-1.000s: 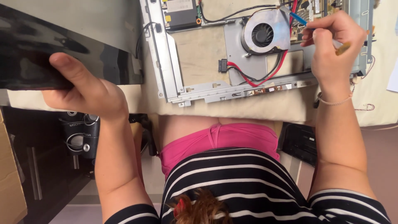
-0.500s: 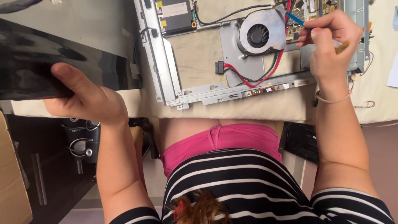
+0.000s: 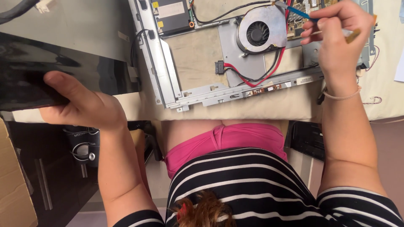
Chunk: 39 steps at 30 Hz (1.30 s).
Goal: The person cleans the internal components of a disassembled electronic device using a small brush. They hold the device's casing in one hand while brushing the circuit board, fan, and other parts with the other hand.
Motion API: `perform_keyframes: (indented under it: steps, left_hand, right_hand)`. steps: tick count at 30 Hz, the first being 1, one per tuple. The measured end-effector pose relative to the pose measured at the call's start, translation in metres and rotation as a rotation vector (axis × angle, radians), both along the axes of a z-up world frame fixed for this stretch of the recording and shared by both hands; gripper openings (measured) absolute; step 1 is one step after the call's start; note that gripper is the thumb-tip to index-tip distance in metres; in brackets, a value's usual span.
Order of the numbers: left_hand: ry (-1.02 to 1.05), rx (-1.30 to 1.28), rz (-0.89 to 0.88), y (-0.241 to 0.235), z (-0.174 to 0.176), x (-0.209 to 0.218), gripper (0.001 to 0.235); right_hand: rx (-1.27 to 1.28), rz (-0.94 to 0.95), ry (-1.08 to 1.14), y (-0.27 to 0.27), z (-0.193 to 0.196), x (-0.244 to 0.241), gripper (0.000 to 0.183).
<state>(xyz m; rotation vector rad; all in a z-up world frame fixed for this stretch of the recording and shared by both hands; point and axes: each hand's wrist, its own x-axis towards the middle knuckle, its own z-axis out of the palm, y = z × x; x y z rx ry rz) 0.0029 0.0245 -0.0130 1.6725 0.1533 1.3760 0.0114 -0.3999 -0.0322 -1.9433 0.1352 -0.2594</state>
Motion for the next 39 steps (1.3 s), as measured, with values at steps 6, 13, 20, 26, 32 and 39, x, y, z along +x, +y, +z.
perform_keyframes:
  steps: [6, 13, 20, 26, 32, 39]
  left_hand:
    - [0.010, 0.072, 0.029, 0.001, -0.001, 0.000, 0.035]
    - [-0.005, 0.036, -0.006, -0.002, 0.001, -0.001, 0.032]
    - [-0.031, 0.029, -0.011, 0.003, -0.010, -0.002, 0.026]
    - [0.014, 0.014, 0.032, 0.003, -0.007, -0.002, 0.035]
    - [-0.023, 0.044, -0.038, -0.005, 0.005, -0.002, 0.030]
    - [-0.038, 0.064, 0.009, 0.002, -0.002, 0.001, 0.031]
  right_hand:
    - [-0.525, 0.272, -0.447, -0.003, -0.010, -0.019, 0.021]
    - [0.138, -0.055, 0.018, -0.003, -0.009, -0.010, 0.020]
    - [-0.489, 0.322, -0.206, 0.004, -0.004, -0.008, 0.023]
    - [-0.142, 0.104, -0.264, 0.005, -0.012, -0.018, 0.014]
    - [0.045, -0.125, -0.213, -0.015, -0.018, -0.030, 0.004]
    - [0.019, -0.188, -0.286, -0.011, -0.029, -0.040, 0.003]
